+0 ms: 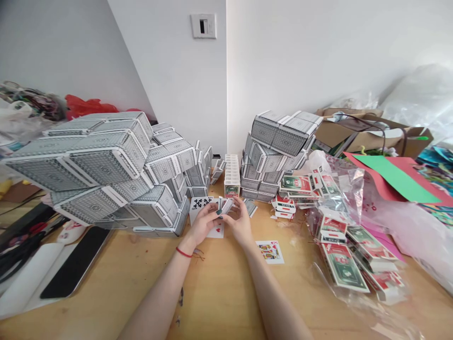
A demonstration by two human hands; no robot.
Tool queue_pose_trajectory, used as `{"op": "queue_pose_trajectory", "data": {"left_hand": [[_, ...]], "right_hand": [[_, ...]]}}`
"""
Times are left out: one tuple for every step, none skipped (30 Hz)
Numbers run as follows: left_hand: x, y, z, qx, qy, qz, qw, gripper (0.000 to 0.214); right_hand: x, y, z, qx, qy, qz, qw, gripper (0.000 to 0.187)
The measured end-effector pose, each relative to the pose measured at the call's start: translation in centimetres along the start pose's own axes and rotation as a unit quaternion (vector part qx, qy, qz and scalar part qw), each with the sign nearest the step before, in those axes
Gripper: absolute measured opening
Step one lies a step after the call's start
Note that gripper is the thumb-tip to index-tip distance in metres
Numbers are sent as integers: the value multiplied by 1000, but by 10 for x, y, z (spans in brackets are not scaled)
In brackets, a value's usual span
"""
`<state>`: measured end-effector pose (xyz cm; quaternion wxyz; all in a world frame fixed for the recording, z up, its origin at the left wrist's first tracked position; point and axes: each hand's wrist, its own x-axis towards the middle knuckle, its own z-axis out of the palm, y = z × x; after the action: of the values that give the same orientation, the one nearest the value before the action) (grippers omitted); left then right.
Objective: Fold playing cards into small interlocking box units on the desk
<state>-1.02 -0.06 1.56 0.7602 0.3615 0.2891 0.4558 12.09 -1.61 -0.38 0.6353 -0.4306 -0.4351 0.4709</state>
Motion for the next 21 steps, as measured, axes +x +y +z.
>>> {"op": "queue_pose_trajectory", "data": {"left_hand": [[1, 0, 0, 12, 8, 24, 1000, 26], [1, 0, -1, 26, 12, 43, 999, 29], [2, -1, -1, 43, 15, 59, 997, 32], [2, -1, -1, 63, 17, 72, 995, 37], [2, -2, -1, 87, 17, 82, 993, 42], [2, -3, -1, 115, 13, 90, 989, 48], [2, -4, -1, 146, 7, 98, 984, 53], [1, -6, 0, 177, -2, 103, 979, 57], [1, -8, 0, 204, -12, 108, 973, 58], [0, -9, 0, 226, -22, 111, 968, 58], [0, -10, 0, 242, -30, 113, 963, 57], [0, -12, -1, 254, -37, 115, 960, 57], [0, -12, -1, 262, -43, 119, 957, 57], [0, -13, -1, 269, -48, 124, 954, 57], [0, -13, -2, 276, -51, 131, 951, 57], [0, -13, -2, 285, -51, 139, 947, 57], [0, -13, -3, 297, -47, 147, 942, 56], [0, -12, -3, 312, -41, 156, 936, 56], [0, -12, -3, 331, -32, 166, 928, 55], [0, -11, -4, 354, -21, 177, 918, 55], [0, -11, -4, 379, -9, 188, 906, 54]], "right_hand": [[1, 0, -1, 17, 7, 14, 1000, 61], [1, 1, -1, 40, 9, 30, 999, 60], [2, 0, -2, 65, 9, 47, 997, 57], [2, -1, -2, 89, 8, 62, 994, 55], [2, -2, -3, 106, 8, 73, 992, 53], [2, -3, -3, 114, 6, 80, 990, 52], [2, -4, -4, 111, 3, 83, 990, 51], [2, -5, -4, 103, -3, 82, 991, 50], [2, -5, -5, 92, -10, 80, 992, 48], [2, -6, -5, 84, -16, 76, 993, 46], [2, -6, -6, 77, -20, 72, 994, 45], [3, -7, -7, 75, -22, 68, 995, 45], [3, -7, -7, 74, -23, 63, 995, 46], [3, -7, -8, 74, -25, 59, 995, 47], [2, -7, -8, 73, -28, 56, 995, 47], [2, -7, -8, 72, -32, 54, 995, 48], [1, -7, -7, 72, -36, 54, 995, 48], [1, -7, -7, 73, -42, 58, 995, 48], [0, -6, -6, 76, -47, 64, 994, 47], [0, -5, -5, 82, -53, 71, 993, 46], [0, -4, -4, 90, -59, 79, 991, 45]]}}
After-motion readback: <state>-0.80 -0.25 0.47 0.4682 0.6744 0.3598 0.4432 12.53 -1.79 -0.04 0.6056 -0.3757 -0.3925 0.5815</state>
